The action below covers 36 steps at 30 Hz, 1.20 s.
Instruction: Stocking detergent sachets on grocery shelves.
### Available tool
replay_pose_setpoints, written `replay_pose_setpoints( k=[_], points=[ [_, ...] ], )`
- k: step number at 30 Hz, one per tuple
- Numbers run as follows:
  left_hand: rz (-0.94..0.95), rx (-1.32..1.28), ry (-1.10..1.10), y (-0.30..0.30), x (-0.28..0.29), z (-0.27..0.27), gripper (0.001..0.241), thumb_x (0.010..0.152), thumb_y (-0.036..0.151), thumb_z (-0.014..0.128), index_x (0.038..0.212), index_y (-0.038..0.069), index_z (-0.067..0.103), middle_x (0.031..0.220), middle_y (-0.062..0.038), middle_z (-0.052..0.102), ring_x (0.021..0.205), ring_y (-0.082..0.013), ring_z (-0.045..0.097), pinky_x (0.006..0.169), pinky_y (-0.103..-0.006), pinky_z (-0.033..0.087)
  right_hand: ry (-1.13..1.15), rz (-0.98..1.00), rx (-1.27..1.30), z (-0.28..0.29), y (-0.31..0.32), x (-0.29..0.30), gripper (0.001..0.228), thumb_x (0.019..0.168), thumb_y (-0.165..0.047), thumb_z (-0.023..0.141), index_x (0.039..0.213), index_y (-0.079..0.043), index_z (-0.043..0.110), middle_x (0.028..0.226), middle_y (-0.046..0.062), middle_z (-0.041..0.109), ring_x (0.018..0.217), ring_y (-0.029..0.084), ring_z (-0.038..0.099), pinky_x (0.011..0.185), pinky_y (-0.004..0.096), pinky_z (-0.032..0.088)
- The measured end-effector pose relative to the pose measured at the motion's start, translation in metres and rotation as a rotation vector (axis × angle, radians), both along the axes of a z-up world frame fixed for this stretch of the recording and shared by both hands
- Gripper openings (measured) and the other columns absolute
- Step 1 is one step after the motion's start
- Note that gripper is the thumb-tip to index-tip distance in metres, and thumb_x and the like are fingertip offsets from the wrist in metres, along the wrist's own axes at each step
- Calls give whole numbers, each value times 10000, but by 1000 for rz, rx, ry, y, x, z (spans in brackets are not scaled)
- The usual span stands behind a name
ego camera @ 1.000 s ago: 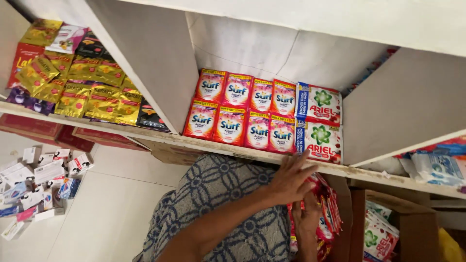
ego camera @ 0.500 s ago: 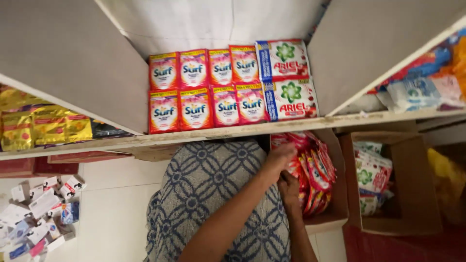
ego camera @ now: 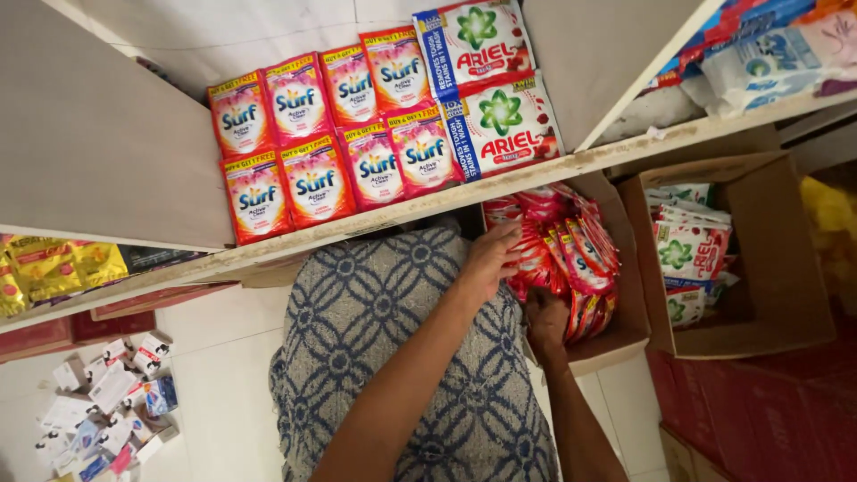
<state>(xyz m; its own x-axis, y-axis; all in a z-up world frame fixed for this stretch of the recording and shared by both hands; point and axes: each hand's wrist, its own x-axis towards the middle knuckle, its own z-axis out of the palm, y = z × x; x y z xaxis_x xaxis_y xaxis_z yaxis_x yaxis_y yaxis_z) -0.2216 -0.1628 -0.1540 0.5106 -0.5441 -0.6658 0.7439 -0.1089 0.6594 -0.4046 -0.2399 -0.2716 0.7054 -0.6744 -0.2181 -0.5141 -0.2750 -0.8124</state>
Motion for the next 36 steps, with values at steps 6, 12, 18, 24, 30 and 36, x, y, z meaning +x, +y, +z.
replay_pose_setpoints(
  k=[6,12,18,24,30,36],
  points=[
    [-3,7,-9,4,-1,18,578,936,433,642,1457,195,566,1475,-55,579,1255,-336,574,965,-510,477,115,-97,-691,-33,-38,18,229,953,-311,687,980,-99,768,879,197,736,784,410,707,741,532,578],
    [-24,39,-1,6,-1,21,553,946,426,645,1433,174,575,1473,-74,583,1259,-333,575,967,-491,472,435,93,-707,-62,-77,32,236,809,-362,715,866,-141,775,869,175,754,788,402,735,708,543,592],
    [-72,19,-56,10,-4,22,570,941,437,632,1432,154,579,1464,-83,590,1268,-324,578,962,-475,483,552,175,-662,-99,-87,36,245,818,-375,679,818,-147,770,816,170,743,766,380,739,706,540,582],
    [-78,10,83,1,-9,33,617,891,403,697,1431,129,577,1431,-105,626,1255,-335,587,969,-497,478,453,267,-742,-102,-92,31,206,835,-357,670,871,-172,752,798,125,745,745,348,734,673,539,546],
    [37,-79,367,-40,-37,-8,661,826,394,749,1417,174,551,1462,-99,569,1306,-395,504,1045,-641,392,549,233,-643,-119,-111,32,193,880,-336,649,979,-213,761,860,126,764,796,353,750,706,529,566],
    [109,87,446,-54,-61,-67,602,849,428,733,1398,264,546,1497,-78,515,1317,-410,455,1089,-642,354,508,95,-445,-54,-108,37,258,929,-431,648,1043,-235,772,915,175,754,841,427,723,711,578,568]
  ],
)
